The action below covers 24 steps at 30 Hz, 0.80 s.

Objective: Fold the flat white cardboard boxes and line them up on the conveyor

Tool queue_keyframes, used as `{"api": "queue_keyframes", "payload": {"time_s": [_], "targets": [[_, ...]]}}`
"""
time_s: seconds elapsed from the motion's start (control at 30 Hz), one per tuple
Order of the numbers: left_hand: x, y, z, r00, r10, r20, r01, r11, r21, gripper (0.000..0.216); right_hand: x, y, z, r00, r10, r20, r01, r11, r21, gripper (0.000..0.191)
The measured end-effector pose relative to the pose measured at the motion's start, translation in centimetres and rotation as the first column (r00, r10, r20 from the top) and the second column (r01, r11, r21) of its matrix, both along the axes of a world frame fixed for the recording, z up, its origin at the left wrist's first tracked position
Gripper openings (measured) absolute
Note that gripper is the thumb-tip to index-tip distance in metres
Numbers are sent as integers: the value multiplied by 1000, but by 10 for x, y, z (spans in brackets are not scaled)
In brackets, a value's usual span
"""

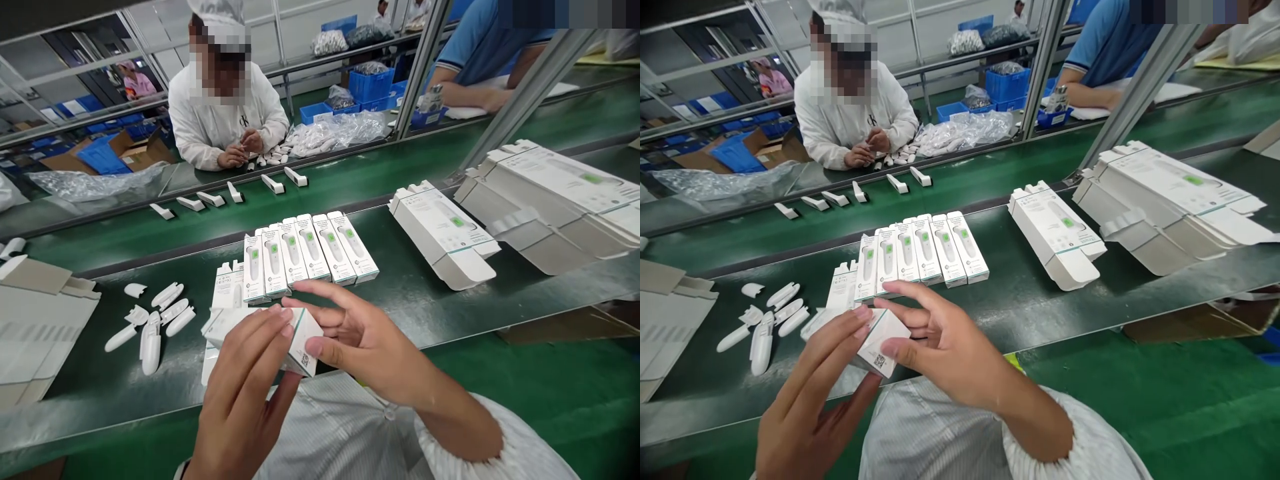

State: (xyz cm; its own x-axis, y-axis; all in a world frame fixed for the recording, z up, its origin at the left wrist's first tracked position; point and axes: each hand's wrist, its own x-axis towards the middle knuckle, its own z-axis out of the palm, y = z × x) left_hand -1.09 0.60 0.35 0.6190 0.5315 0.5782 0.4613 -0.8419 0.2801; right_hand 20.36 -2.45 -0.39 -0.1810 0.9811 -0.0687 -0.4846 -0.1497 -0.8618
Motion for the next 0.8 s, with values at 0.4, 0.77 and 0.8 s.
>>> {"api": "queue_keyframes", "payload": {"time_s": [0.4,0.77,0.8], "targets": [[4,4,-8,999,-36,-11,37,995,88,47,-1,-1,8,960,-21,279,20,1000,5,51],[8,1,-3,999,28,-17,-26,990,142,45,4,3,11,927,-60,370,25,995,98,49],[7,2,-4,1000,20,-14,-18,991,136,46,8,3,11,938,-37,346,2,995,101,48]]}}
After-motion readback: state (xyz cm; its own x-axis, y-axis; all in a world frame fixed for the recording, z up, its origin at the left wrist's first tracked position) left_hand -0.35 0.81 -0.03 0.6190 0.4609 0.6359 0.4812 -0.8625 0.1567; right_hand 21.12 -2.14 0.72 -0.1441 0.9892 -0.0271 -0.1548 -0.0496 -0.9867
